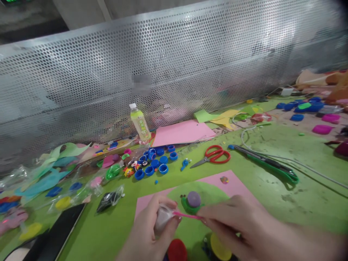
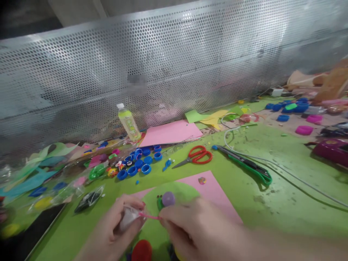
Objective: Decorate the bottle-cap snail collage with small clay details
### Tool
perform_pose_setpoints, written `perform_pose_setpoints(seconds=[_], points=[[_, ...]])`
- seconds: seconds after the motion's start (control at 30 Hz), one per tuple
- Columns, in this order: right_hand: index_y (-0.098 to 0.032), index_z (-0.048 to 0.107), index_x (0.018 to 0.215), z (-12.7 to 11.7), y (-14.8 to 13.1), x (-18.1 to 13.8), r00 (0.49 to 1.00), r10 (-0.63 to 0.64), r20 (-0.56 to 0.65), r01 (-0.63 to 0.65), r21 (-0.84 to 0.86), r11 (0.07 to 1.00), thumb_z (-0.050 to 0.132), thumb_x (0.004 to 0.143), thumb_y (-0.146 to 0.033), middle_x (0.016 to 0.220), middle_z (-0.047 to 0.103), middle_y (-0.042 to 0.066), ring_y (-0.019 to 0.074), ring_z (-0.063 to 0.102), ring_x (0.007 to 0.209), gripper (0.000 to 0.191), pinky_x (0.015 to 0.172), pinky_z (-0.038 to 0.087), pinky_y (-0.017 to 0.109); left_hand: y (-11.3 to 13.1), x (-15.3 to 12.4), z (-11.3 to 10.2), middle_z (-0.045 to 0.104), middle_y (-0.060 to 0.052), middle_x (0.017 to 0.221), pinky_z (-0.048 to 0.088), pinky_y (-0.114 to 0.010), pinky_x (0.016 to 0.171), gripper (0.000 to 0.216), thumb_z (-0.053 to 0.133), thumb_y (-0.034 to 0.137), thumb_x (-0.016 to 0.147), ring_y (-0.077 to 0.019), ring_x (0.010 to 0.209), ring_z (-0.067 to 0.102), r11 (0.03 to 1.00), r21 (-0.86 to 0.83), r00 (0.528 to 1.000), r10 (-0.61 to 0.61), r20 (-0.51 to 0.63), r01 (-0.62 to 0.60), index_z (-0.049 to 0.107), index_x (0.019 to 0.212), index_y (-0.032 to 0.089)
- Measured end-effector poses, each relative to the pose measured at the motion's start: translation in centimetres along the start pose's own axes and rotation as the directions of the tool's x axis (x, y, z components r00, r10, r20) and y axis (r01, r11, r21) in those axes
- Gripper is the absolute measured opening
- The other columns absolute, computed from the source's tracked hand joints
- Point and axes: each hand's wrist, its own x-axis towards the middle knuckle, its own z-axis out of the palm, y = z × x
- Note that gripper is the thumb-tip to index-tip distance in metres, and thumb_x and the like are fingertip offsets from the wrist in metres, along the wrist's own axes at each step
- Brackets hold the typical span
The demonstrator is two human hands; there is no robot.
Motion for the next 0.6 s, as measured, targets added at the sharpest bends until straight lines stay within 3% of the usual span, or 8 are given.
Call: perform_pose_setpoints(seconds=[0.1,0.23,0.3,0.4,0.47,0.6], points=[[-0.02,0.062,0.084,0.08,0.24,-0.12,1.0,0.022,0.013,-0.021,-0.03,0.999,0.042,0.087,-0.003,0.064,0.064,0.0,0.0152,0.057,0.053,0.026,0.046,0.037,0.026,-0.02,-0.01,-0.08,0.057,0.001,0.076,0.038,-0.023,0.055,0.017,0.057,0.041,0.086,-0.0162,0.061,0.05,1.0,-0.014,1.0,0.006,0.005,-0.006,0.058,0.088,0.025],[-0.008,0.065,0.1,0.41,0.41,-0.47,0.968,-0.232,-0.095,0.212,-0.183,0.96,0.038,0.088,-0.001,0.069,0.068,0.006,0.019,0.059,0.053,0.03,0.047,0.04,0.031,0.13,-0.14,0.08,0.06,0.001,0.079,0.041,-0.023,0.059,0.014,0.057,0.039,0.087,-0.016,0.066,0.054,0.999,-0.028,1.0,0.025,-0.017,-0.025,0.058,0.09,0.025],[-0.005,0.065,0.101,0.43,0.28,-0.56,0.961,-0.264,-0.088,0.245,-0.182,0.952,0.038,0.088,0.0,0.067,0.068,0.006,0.019,0.058,0.052,0.031,0.047,0.04,0.031,0.13,-0.15,0.17,0.063,0.0,0.083,0.041,-0.023,0.059,0.013,0.057,0.038,0.087,-0.0166,0.068,0.056,0.999,-0.016,0.999,0.037,-0.021,-0.037,0.059,0.09,0.025],[-0.015,0.065,0.093,0.08,0.0,-0.34,0.997,-0.077,0.008,0.077,0.005,0.997,0.043,0.086,-0.001,0.066,0.064,0.001,0.0158,0.054,0.052,0.027,0.046,0.038,0.027,0.0,-0.06,0.13,0.063,0.0,0.084,0.042,-0.023,0.059,0.012,0.057,0.036,0.087,-0.0171,0.069,0.057,0.999,0.01,0.999,0.036,-0.024,-0.036,0.06,0.088,0.025],[-0.019,0.061,0.084,-0.27,-0.06,0.0,0.994,0.059,0.093,-0.072,0.14,0.988,0.043,0.089,-0.004,0.063,0.057,-0.002,0.0132,0.049,0.053,0.024,0.047,0.035,0.024,-0.06,-0.02,0.0,0.062,0.0,0.081,0.041,-0.022,0.058,0.013,0.058,0.038,0.087,-0.0168,0.067,0.056,1.0,0.015,1.0,0.027,-0.014,-0.027,0.06,0.087,0.025],[-0.02,0.055,0.079,-0.28,0.31,0.39,0.977,0.159,0.139,-0.191,0.254,0.948,0.039,0.096,-0.01,0.061,0.046,-0.005,0.0112,0.042,0.054,0.025,0.047,0.031,0.022,0.06,-0.16,-0.22,0.067,-0.001,0.094,0.045,-0.024,0.065,0.021,0.061,0.041,0.086,-0.0181,0.075,0.061,1.0,0.004,1.0,0.022,-0.008,-0.021,0.064,0.102,0.029]])
